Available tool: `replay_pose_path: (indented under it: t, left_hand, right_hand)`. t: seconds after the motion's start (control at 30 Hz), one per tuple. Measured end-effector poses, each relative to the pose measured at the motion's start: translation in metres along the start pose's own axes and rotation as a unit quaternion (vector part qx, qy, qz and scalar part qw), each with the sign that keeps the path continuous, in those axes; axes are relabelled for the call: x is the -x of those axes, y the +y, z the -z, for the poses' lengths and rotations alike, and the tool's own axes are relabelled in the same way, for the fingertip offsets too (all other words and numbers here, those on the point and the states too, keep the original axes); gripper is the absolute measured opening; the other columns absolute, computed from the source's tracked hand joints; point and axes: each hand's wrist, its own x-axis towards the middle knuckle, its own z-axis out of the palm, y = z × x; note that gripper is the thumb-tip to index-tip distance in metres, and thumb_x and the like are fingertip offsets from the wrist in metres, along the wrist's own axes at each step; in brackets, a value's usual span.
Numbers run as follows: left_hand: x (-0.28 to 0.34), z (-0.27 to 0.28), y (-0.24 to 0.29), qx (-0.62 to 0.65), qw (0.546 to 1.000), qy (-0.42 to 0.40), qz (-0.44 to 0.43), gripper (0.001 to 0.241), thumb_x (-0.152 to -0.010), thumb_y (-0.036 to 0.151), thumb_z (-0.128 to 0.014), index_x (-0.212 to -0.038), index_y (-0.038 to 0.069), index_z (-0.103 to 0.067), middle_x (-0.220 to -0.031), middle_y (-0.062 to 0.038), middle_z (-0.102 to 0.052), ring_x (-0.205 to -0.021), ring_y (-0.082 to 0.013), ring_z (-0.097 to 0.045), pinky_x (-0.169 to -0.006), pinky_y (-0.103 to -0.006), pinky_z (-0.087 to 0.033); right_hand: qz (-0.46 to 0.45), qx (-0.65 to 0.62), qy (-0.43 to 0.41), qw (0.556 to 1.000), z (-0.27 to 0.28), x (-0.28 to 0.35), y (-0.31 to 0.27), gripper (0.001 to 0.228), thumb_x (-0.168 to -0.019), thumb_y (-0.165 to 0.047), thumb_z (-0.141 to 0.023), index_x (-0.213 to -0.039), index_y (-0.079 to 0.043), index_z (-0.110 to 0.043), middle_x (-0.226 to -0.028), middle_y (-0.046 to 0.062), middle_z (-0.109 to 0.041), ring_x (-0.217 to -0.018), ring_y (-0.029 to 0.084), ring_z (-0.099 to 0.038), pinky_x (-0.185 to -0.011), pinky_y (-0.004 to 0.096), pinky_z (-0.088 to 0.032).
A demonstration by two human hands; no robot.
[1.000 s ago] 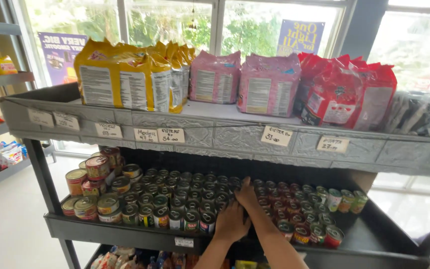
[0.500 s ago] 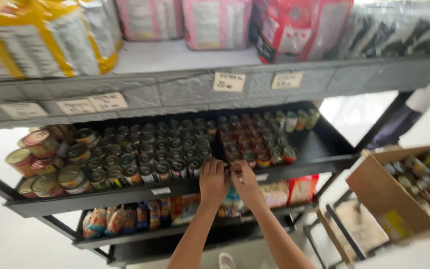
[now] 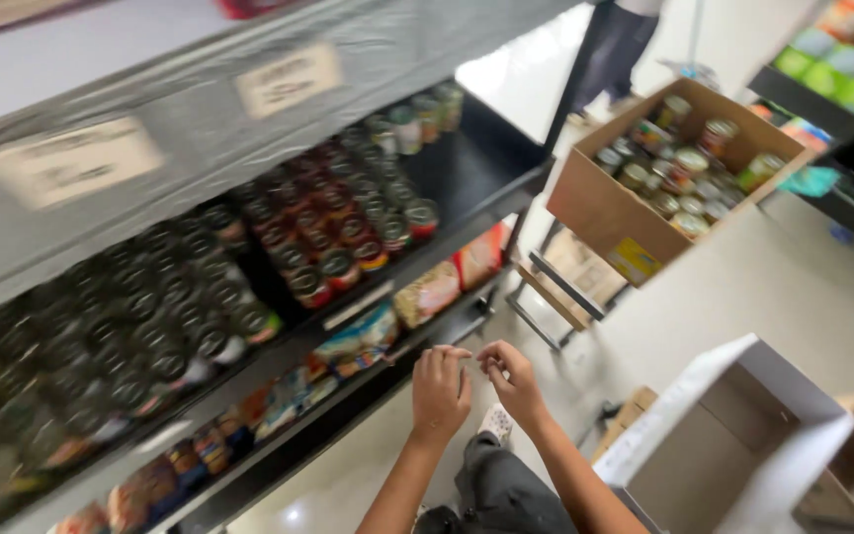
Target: The recorder is stocking canned goods from a cardboard box onto metal grocery shelves.
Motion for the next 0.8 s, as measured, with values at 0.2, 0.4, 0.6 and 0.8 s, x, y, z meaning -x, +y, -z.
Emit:
replay_pose_path:
  t: [0.2, 0.4, 0.6, 0.8]
  left_hand:
    - [-0.055, -0.089, 0.010, 0.097, 0.991, -0.094, -0.015, 0.027, -0.083, 0.003, -0.067, -0.110, 0.009, -0.064, -0.106, -0.012, -0.061, -0.102, -0.0339, -0.061, -0.086, -0.0476, -0.049]
    - [-0.129, -0.175, 0.046, 0.193, 0.957, -0.202, -0.072, 0.026, -0.086, 0.000, -0.065, -0.111, 0.009, -0.066, -0.105, -0.011, -0.062, -0.098, -0.0334, -0.063, -0.083, -0.0453, -0.053]
    - [-0.202, -0.208, 0.078, 0.228, 0.939, -0.209, -0.149, 0.025, -0.085, 0.000, -0.066, -0.109, 0.007, -0.064, -0.102, -0.013, -0.061, -0.093, -0.0351, -0.064, -0.078, -0.0453, -0.053]
    - [-0.250, -0.233, 0.074, 0.239, 0.947, -0.181, -0.115, 0.025, -0.087, -0.001, -0.065, -0.111, 0.007, -0.065, -0.106, -0.013, -0.063, -0.093, -0.0332, -0.066, -0.078, -0.0429, -0.055]
  right_hand:
    - [-0.024, 0.010, 0.092, 0.995, 0.082, -0.022, -0.001, 0.022, -0.085, 0.011, -0.054, -0.099, -0.002, -0.064, -0.090, 0.005, -0.062, -0.079, 0.013, -0.063, -0.071, 0.027, -0.054]
    - [-0.048, 0.088, 0.220, 0.970, 0.190, -0.059, 0.000, 0.018, -0.089, 0.008, -0.050, -0.095, -0.001, -0.064, -0.089, 0.006, -0.063, -0.077, 0.013, -0.060, -0.070, 0.027, -0.052]
    - [-0.064, 0.121, 0.258, 0.956, 0.261, -0.096, -0.011, 0.016, -0.092, 0.006, -0.050, -0.091, -0.001, -0.064, -0.088, 0.005, -0.063, -0.078, 0.012, -0.060, -0.072, 0.026, -0.052]
    - [-0.003, 0.145, 0.300, 0.943, 0.301, -0.123, -0.004, 0.016, -0.090, 0.007, -0.050, -0.091, -0.002, -0.063, -0.088, 0.006, -0.062, -0.082, 0.014, -0.061, -0.076, 0.028, -0.051]
